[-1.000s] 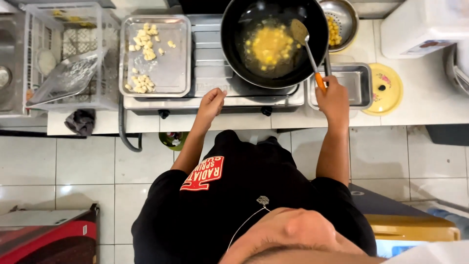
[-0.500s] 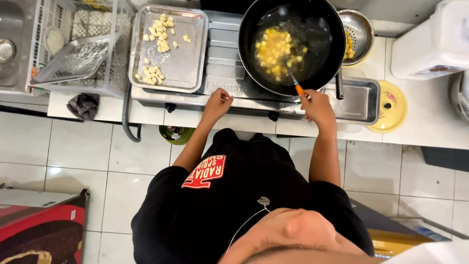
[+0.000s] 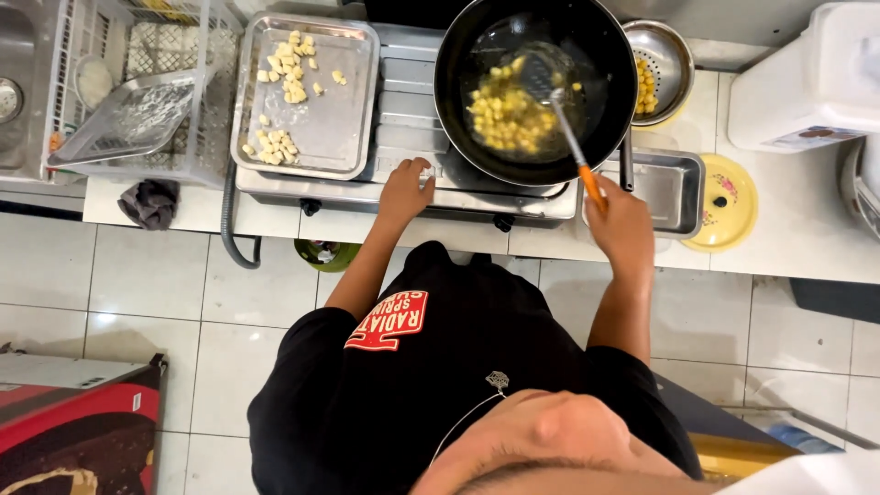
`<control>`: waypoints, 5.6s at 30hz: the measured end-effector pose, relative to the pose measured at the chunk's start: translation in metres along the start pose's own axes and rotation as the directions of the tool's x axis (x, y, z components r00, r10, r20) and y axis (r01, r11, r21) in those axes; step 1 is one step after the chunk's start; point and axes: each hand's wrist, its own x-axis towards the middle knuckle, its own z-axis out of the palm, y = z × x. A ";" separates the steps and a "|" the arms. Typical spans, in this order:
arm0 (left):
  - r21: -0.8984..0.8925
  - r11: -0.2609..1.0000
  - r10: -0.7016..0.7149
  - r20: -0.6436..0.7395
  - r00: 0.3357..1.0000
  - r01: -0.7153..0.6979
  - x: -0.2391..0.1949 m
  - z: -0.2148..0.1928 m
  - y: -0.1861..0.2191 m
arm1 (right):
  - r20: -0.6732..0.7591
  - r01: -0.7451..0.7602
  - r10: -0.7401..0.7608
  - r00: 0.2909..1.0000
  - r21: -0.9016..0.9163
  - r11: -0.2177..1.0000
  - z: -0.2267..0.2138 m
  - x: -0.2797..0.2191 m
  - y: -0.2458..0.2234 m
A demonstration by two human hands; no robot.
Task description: The person is frying small pieces of dough in a wok and draining them with a slotted spoon.
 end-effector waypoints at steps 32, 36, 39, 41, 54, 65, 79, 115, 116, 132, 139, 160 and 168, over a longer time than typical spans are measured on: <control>-0.797 0.381 -0.165 0.440 0.883 0.469 -0.008 0.000 0.038 | -0.142 0.142 -0.141 0.980 -0.004 0.990 0.016 0.004 0.044; -0.760 0.487 -0.140 0.418 0.898 0.430 -0.009 -0.003 0.048 | -0.159 0.023 -0.050 0.986 -0.165 0.986 0.025 0.014 0.067; -0.750 0.507 -0.163 0.400 0.902 0.425 -0.009 -0.023 0.071 | -0.133 0.069 -0.079 0.988 -0.076 0.995 0.030 0.016 0.065; -0.744 0.509 -0.175 0.402 0.899 0.432 -0.010 -0.020 0.068 | -0.006 -0.070 0.070 0.998 0.004 0.998 0.028 0.018 0.042; -0.830 0.320 -0.350 0.345 0.871 0.457 -0.006 -0.001 0.018 | 0.147 0.022 -0.054 0.988 0.209 0.978 0.036 0.017 0.015; 0.261 0.949 -0.019 -0.512 0.859 0.177 0.008 -0.049 -0.104 | -0.132 0.127 -0.146 0.980 -0.145 0.981 0.039 0.039 0.083; 0.472 0.827 -0.242 -0.189 0.952 0.304 0.018 -0.047 -0.092 | 0.231 -0.119 0.101 0.968 0.068 0.991 0.030 0.035 0.026; -0.997 0.009 -0.865 0.032 0.502 0.079 -0.009 0.056 -0.191 | 0.073 0.232 -0.226 0.971 -0.080 0.969 -0.013 -0.013 0.012; -0.995 -0.013 -0.862 0.059 0.503 0.094 -0.010 0.054 -0.187 | 0.050 0.216 -0.211 0.976 -0.177 0.960 -0.023 -0.020 0.007; -0.983 0.044 -0.346 0.151 0.926 0.177 -0.019 -0.016 0.032 | 0.011 0.233 -0.258 0.966 -0.469 0.852 -0.016 -0.024 0.008; -0.925 0.347 -0.229 0.076 0.971 0.154 -0.012 -0.038 0.082 | -0.104 0.198 -0.234 0.967 -0.276 0.941 0.039 0.027 0.024; -0.539 0.672 0.347 0.835 0.427 0.508 -0.020 0.166 0.137 | 0.154 0.138 -0.103 0.983 -0.238 0.961 -0.044 -0.008 0.000; -0.472 0.587 0.249 0.878 0.408 0.658 -0.017 0.193 0.175 | 0.041 0.210 -0.210 0.977 -0.011 0.978 -0.042 0.003 0.046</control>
